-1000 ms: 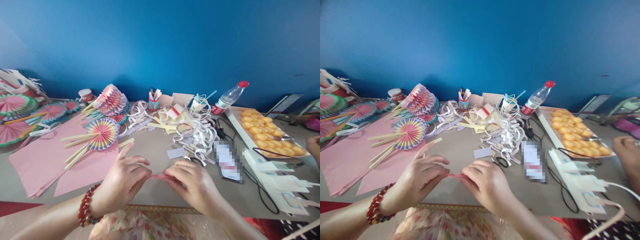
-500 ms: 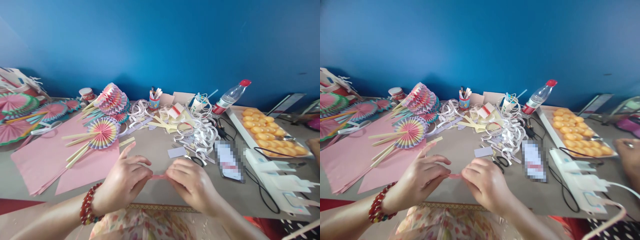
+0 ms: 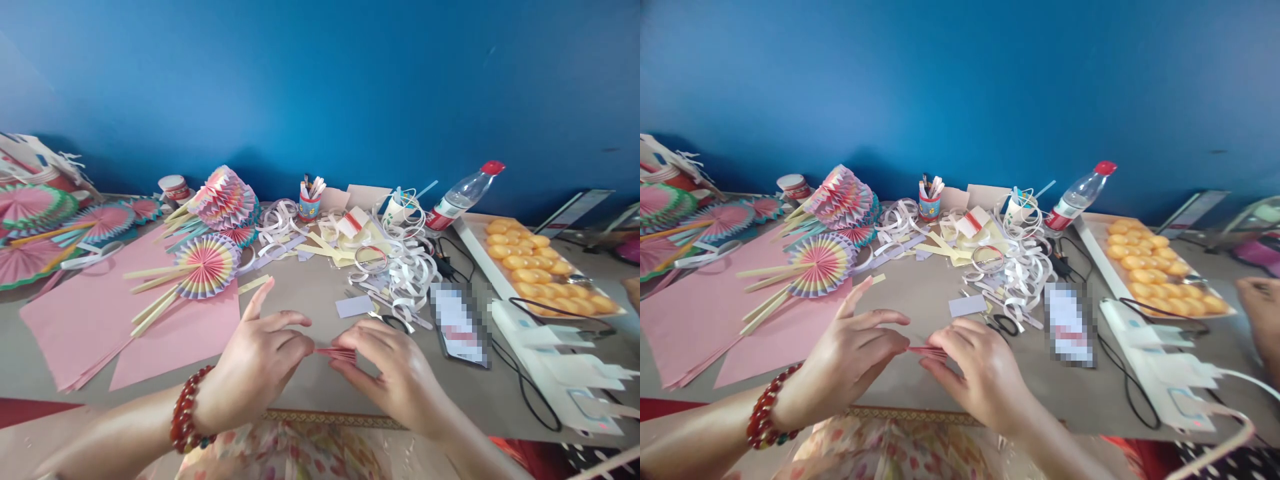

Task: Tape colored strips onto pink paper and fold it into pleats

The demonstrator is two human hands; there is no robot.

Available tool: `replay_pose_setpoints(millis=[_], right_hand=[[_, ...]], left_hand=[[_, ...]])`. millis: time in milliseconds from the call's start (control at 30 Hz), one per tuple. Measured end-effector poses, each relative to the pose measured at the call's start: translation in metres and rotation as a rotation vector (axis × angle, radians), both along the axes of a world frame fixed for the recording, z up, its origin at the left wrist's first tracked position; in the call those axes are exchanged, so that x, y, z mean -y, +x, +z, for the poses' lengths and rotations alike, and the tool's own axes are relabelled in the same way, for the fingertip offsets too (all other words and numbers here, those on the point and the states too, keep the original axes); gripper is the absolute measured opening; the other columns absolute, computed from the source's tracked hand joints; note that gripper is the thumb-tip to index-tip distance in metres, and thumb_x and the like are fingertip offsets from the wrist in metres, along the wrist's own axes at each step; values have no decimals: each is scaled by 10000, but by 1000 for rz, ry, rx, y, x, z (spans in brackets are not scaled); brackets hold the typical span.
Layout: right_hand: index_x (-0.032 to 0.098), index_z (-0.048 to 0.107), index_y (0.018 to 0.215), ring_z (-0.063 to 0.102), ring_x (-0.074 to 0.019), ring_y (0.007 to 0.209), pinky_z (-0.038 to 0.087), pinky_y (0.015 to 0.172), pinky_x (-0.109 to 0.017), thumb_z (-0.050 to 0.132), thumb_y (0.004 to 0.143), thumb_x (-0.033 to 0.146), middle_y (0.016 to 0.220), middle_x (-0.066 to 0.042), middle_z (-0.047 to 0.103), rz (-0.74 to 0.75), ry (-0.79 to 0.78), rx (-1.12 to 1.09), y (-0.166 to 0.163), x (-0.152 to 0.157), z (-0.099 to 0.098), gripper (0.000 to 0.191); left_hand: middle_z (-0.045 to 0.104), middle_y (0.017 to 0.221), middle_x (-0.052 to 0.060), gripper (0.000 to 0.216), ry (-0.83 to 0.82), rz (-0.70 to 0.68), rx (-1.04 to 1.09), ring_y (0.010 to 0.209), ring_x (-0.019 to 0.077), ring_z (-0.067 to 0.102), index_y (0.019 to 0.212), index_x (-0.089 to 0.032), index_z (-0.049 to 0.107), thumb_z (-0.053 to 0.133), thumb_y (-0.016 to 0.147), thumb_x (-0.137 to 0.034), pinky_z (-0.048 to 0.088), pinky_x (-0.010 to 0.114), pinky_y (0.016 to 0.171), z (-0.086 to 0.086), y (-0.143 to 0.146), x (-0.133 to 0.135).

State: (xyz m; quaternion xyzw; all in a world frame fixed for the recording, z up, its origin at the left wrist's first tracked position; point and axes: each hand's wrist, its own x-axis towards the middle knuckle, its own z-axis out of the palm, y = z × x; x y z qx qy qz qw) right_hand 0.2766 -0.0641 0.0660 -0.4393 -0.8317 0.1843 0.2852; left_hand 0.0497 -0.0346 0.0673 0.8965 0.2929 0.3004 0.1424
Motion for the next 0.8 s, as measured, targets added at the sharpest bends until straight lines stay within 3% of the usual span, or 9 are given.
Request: replay_pose_setpoints(millis=[300, 600, 800], right_hand=[[204, 625, 884, 531, -143, 709, 364, 624, -255, 596, 912, 220, 753, -7, 630, 7, -17, -55, 3, 2, 1, 43], [181, 598, 824, 496, -135, 669, 349, 626, -267, 537, 940, 170, 702, -13, 624, 114, 57, -62, 2, -1, -1, 131], [174, 593, 789, 495, -143, 656, 349, 613, -273, 473, 962, 174, 689, -29, 611, 100, 100, 14, -2, 0, -5, 210]], left_hand=[[741, 791, -44, 210, -12, -24, -12, 1043, 164, 657, 893, -197, 642, 488, 898, -54, -131, 560, 1171, 5, -4, 1], [738, 807, -15, 228, -77, -27, -56, 1107, 180, 628, 921, -212, 651, 473, 904, -71, 67, 544, 1195, 1, -6, 4], [748, 864, -21, 200, -32, 15, -85, 1151, 192, 605, 1000, -225, 653, 516, 909, -112, -98, 561, 1179, 4, 2, 5]])
